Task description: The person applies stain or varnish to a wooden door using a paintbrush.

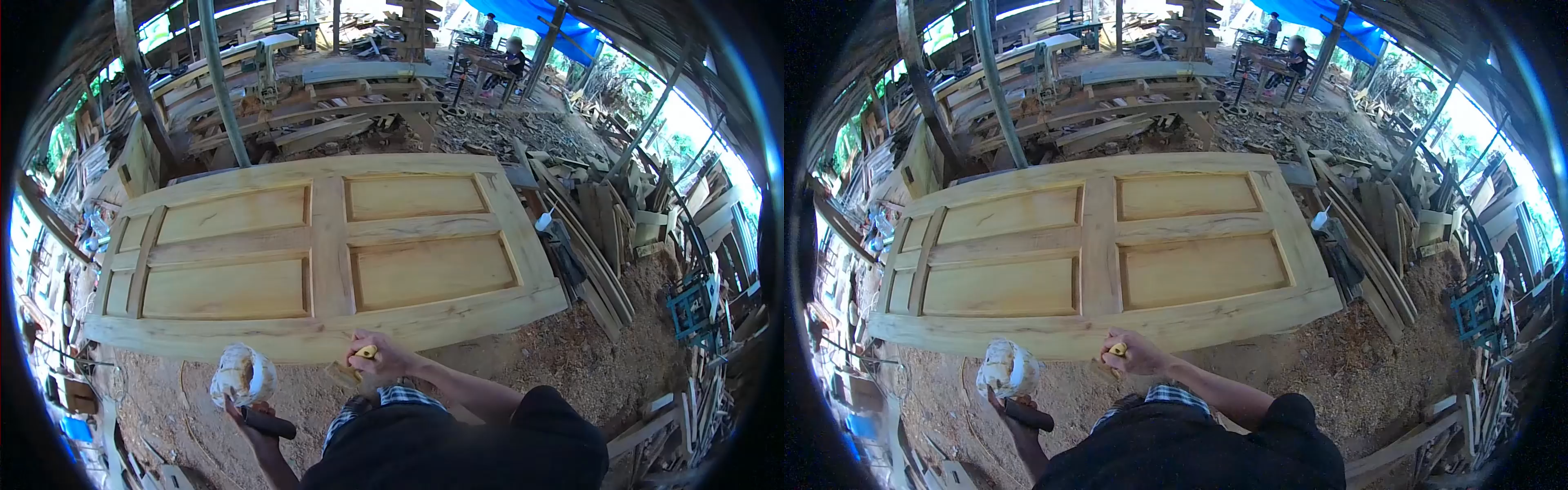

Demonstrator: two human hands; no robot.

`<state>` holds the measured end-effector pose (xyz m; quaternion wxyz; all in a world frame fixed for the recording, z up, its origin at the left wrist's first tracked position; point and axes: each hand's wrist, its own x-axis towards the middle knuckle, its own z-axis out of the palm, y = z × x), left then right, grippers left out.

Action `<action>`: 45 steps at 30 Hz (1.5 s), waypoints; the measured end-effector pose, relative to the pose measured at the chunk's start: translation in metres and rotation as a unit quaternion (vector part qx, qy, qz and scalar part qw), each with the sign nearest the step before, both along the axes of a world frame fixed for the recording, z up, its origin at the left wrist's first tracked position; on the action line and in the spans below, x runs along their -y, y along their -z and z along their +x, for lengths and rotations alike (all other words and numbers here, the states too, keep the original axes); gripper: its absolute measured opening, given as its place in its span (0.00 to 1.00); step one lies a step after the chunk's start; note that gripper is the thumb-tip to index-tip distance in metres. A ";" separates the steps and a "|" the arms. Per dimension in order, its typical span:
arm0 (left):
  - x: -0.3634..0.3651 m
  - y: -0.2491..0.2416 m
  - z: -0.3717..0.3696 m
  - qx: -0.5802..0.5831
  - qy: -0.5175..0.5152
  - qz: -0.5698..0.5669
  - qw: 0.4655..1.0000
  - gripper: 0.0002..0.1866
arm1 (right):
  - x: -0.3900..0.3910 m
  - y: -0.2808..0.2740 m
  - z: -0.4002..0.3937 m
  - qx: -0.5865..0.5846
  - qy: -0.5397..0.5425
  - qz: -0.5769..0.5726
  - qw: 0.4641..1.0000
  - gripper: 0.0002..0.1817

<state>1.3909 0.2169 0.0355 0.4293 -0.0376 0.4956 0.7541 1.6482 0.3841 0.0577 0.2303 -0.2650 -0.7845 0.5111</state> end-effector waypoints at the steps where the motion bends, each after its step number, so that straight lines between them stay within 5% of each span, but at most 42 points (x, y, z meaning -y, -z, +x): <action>1: 0.000 0.006 0.000 0.014 0.003 0.004 1.000 0.30 | -0.001 -0.004 0.002 0.003 0.009 -0.011 1.000 0.10; 15: -0.019 0.005 0.011 0.003 0.099 0.042 0.994 0.28 | -0.003 -0.043 0.026 -0.048 0.140 -0.025 0.989 0.12; 20: -0.028 0.014 0.016 -0.014 0.026 0.027 0.999 0.28 | -0.006 -0.037 0.029 -0.068 0.148 -0.020 0.986 0.11; 21: -0.022 0.016 0.005 -0.022 0.133 0.071 0.988 0.28 | -0.005 -0.036 0.025 -0.087 0.140 0.002 0.986 0.11; 24: -0.032 -0.015 0.025 -0.081 0.039 -0.019 0.996 0.28 | 0.000 -0.048 0.016 -0.078 0.142 -0.076 0.984 0.10; 25: -0.021 0.017 -0.003 0.076 0.131 0.040 0.988 0.27 | 0.000 -0.047 0.015 -0.059 0.150 -0.078 0.984 0.10; 27: -0.022 0.013 0.000 0.033 0.100 0.010 0.994 0.29 | 0.006 -0.038 0.005 -0.044 0.152 -0.094 0.983 0.09; 32: -0.027 0.007 0.002 -0.018 0.098 0.013 0.995 0.32 | 0.001 -0.030 0.005 0.003 0.132 0.037 0.991 0.10; 45: -0.069 0.008 0.001 0.003 0.171 -0.026 0.985 0.30 | -0.016 -0.010 0.020 -0.012 0.180 0.049 0.982 0.14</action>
